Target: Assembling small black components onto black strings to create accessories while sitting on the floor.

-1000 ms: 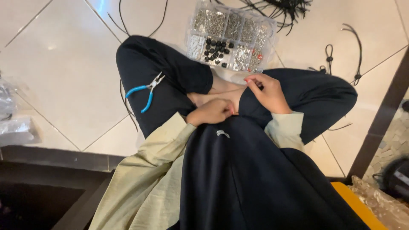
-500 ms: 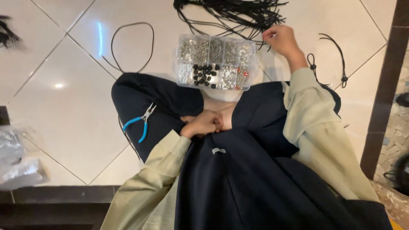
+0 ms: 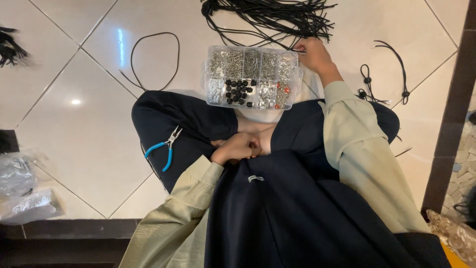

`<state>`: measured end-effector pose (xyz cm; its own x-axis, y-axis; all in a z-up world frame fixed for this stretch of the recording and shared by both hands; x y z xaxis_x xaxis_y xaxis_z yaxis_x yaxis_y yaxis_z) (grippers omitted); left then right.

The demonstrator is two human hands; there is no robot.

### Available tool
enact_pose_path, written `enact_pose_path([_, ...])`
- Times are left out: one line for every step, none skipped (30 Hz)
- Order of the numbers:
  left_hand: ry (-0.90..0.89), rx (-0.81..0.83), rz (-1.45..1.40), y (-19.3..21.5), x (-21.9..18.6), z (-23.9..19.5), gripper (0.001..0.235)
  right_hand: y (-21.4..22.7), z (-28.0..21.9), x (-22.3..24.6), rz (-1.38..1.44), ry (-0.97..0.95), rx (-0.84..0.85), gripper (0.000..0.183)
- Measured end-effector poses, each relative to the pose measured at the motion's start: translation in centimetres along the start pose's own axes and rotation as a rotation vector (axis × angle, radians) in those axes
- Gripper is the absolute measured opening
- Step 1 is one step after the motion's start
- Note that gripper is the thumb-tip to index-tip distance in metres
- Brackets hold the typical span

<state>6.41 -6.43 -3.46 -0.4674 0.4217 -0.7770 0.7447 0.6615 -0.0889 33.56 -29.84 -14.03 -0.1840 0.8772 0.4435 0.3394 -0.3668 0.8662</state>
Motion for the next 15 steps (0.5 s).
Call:
enact_pose_path([0.011, 0.001, -0.006, 0.0, 0.0, -0.1, 0.016, -0.2, 0.0, -0.1, 0.011, -0.003, -0.019, 0.027])
enact_pose_path([0.011, -0.001, -0.008, 0.0, 0.1, 0.0, 0.016, -0.1, 0.0, 0.2, 0.011, -0.001, -0.018, 0.027])
enact_pose_path([0.007, -0.004, 0.009, 0.0, 0.1, 0.0, 0.016, 0.1, 0.0, 0.4, 0.002, -0.018, -0.023, 0.024])
enact_pose_path([0.003, -0.008, 0.026, 0.0, 0.2, 0.1, 0.017, 0.2, 0.0, 0.5, -0.008, -0.036, -0.029, 0.023])
enact_pose_path([0.003, -0.01, 0.026, 0.0, 0.1, 0.1, 0.017, 0.9, -0.2, 1.4, -0.007, -0.034, -0.029, 0.023])
enact_pose_path([0.026, -0.008, 0.018, 0.0, 0.2, 0.0, 0.019, 1.3, -0.3, 1.8, -0.007, -0.074, -0.008, 0.017])
enact_pose_path([0.05, -0.004, 0.009, -0.1, 0.3, 0.0, 0.023, 1.6, -0.7, 2.2, -0.006, -0.116, 0.015, 0.012])
enact_pose_path([0.053, -0.004, 0.008, -0.2, 0.4, -0.1, 0.023, 1.2, -0.5, 1.3, -0.004, -0.116, 0.017, 0.012])
enact_pose_path([0.028, 0.002, 0.008, -0.1, 0.1, -0.2, 0.023, 1.4, -0.3, 0.0, -0.019, -0.147, -0.029, 0.013])
enact_pose_path([0.004, 0.008, 0.007, -0.1, -0.2, -0.2, 0.023, 1.6, 0.0, -1.2, -0.033, -0.178, -0.075, 0.014])
enact_pose_path([0.005, 0.008, 0.007, -0.2, -0.1, -0.2, 0.023, 1.5, 0.0, -1.3, -0.032, -0.178, -0.075, 0.014])
enact_pose_path([0.016, -0.002, 0.003, -0.2, 0.1, -0.2, 0.02, 2.4, 0.0, -0.3, -0.068, -0.076, -0.161, 0.011])
enact_pose_path([0.026, -0.015, -0.001, 0.0, 0.3, -0.1, 0.019, 3.2, 0.0, 0.7, -0.103, 0.03, -0.248, 0.009])
enact_pose_path([0.025, -0.017, 0.001, 0.1, 0.0, -0.2, 0.019, 4.6, -0.4, 2.8, -0.102, 0.032, -0.25, 0.009])
enact_pose_path([0.051, -0.007, -0.012, 0.1, 0.0, -0.3, 0.018, 5.8, -0.7, 5.0, -0.053, 0.047, -0.231, 0.031])
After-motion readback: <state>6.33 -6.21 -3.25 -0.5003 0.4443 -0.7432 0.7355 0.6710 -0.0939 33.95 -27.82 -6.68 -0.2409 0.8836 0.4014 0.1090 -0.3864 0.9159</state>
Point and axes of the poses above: each hand's wrist, its own z-axis towards the middle knuckle, its own y-axis out of the back of the hand, x = y × z, the point moved 10 cm from there along z, towards the middle knuckle, and after that the axes turned 11 degrees about -z, right-handed, at the moved point
